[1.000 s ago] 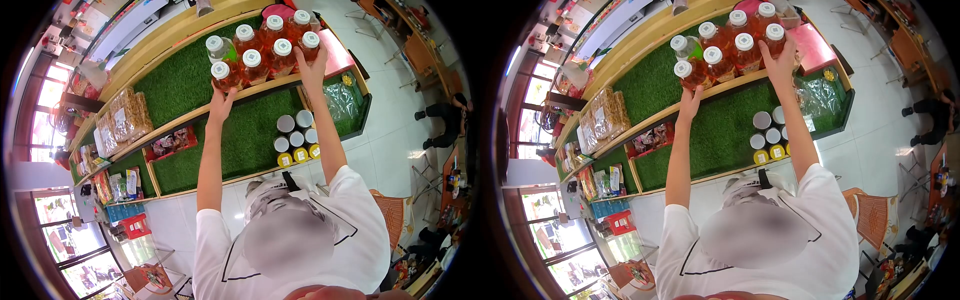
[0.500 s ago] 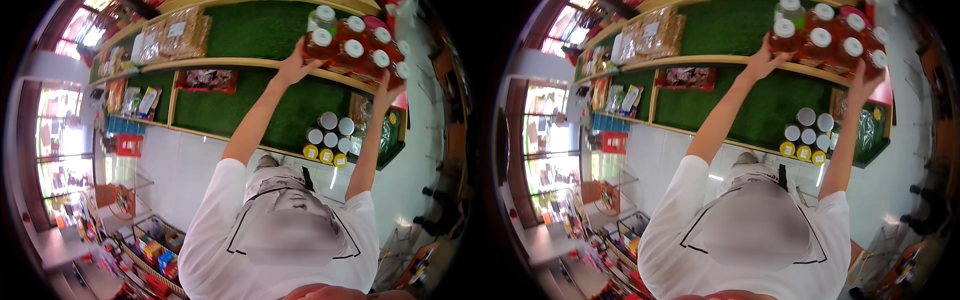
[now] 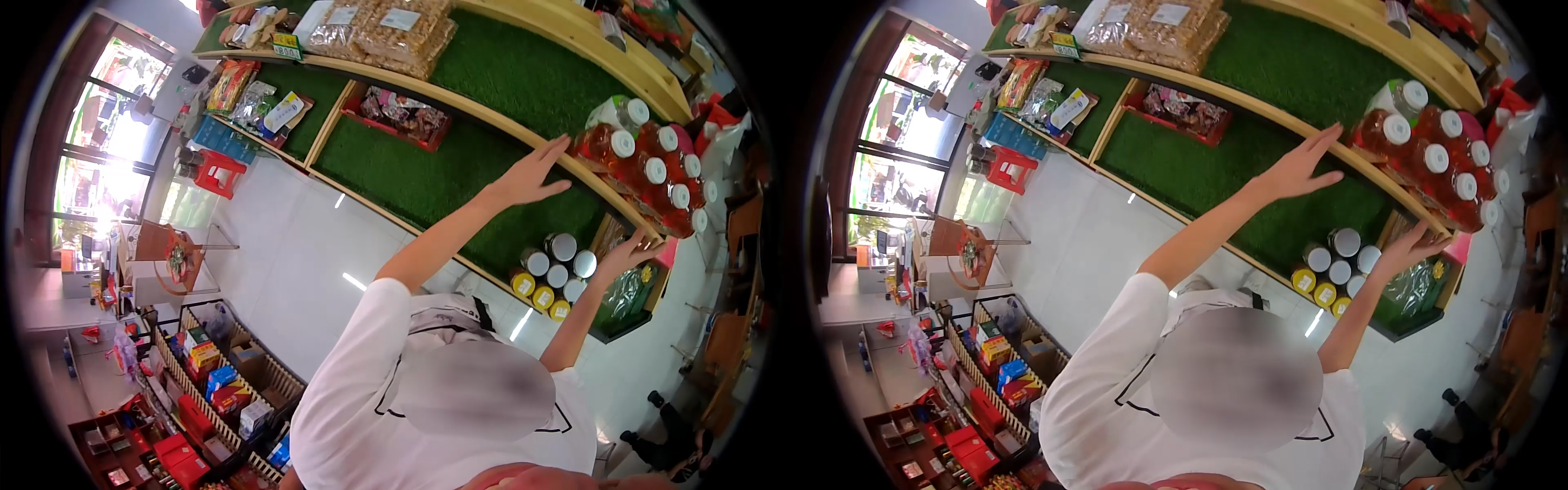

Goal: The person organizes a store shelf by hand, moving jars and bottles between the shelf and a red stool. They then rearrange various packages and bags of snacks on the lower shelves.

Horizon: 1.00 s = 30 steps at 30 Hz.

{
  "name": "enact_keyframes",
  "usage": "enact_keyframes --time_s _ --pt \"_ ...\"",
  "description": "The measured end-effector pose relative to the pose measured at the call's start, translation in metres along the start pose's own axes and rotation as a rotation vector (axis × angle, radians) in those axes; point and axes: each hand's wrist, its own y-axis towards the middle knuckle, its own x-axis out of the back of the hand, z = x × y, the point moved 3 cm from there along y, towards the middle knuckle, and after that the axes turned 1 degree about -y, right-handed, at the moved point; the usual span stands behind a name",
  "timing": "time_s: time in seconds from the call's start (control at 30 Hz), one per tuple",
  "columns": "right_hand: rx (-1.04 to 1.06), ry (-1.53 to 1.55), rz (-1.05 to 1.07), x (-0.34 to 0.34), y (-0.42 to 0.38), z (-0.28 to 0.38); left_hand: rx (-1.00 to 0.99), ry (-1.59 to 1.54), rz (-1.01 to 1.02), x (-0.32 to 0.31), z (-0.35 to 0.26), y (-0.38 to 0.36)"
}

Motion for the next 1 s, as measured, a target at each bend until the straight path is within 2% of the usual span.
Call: enact_keyframes --time_s 0.07,0.13,0.17,0.2,0.23,0.27,0.3,0.33,0.37,0.4,0.43,0.47,0.5,0.57,0.6,0.7,0.8,0.87,0.93,1.0 --pt "0.032 0.027 0.03 -0.014 -0.027 0.003 0.05 -0.004 -0.025 0.02 -0.001 -0.037" --pt "0.116 -0.07 0.109 -0.029 -0.059 0.007 0.108 0.038 -0.018 0.038 0.015 -0.096" --pt "0.105 -0.06 0.126 -0.046 -0.087 0.032 0.191 0.054 0.001 0.044 0.029 -0.136" --pt "0.146 -0.11 0.182 -0.052 -0.105 0.02 0.277 0.068 0.021 0.048 0.048 -0.184" --pt "0.103 -0.121 0.249 -0.062 -0.13 0.016 0.344 0.125 0.02 0.048 0.076 -0.242" --pt "0.06 -0.137 0.314 -0.073 -0.157 0.016 0.554 0.175 0.066 0.046 0.104 -0.31" --pt "0.043 -0.175 0.387 -0.083 -0.182 0.015 0.652 0.262 0.046 0.04 0.136 -0.392" --pt "0.024 -0.212 0.459 -0.094 -0.208 0.014 0.932 0.255 0.12 0.043 0.154 -0.477" --pt "-0.014 -0.22 0.528 -0.105 -0.233 0.015 1.072 0.236 0.076 0.048 0.165 -0.565" --pt "-0.053 -0.201 0.575 -0.117 -0.256 0.008 1.29 0.268 0.11 0.069 0.142 -0.634" --pt "-0.078 -0.206 0.638 -0.127 -0.28 -0.003 1.578 0.241 0.034 0.082 0.126 -0.708" --pt "-0.104 -0.213 0.698 -0.136 -0.302 -0.013 1.6 0.273 0.169 0.089 0.119 -0.789" --pt "-0.231 -0.219 0.743 -0.146 -0.324 -0.02 1.726 0.348 0.436 0.109 0.082 -0.822" --pt "-0.449 -0.213 0.829 -0.165 -0.362 -0.037 2.254 -0.057 -0.324 0.137 0.022 -0.886" --pt "-0.51 -0.214 0.857 -0.176 -0.377 -0.048 2.438 -0.299 -0.76 0.137 -0.002 -0.909" --pt "-0.738 -0.229 0.922 -0.202 -0.417 -0.088 2.145 -0.437 -1.049 0.148 -0.037 -0.936" --pt "-0.841 -0.406 1.055 -0.219 -0.448 -0.113 2.151 -0.472 -1.149 0.149 -0.025 -0.934" --pt "-0.719 -0.511 1.315 -0.219 -0.466 -0.171 2.156 -0.545 -1.077 0.154 0.005 -0.911" --pt "-0.609 -0.597 1.524 -0.213 -0.482 -0.22 2.072 -0.597 -0.995 0.163 0.042 -0.87" --pt "-0.453 -0.977 1.556 -0.203 -0.485 -0.196 2.001 -0.586 -0.753 0.19 0.085 -0.819"
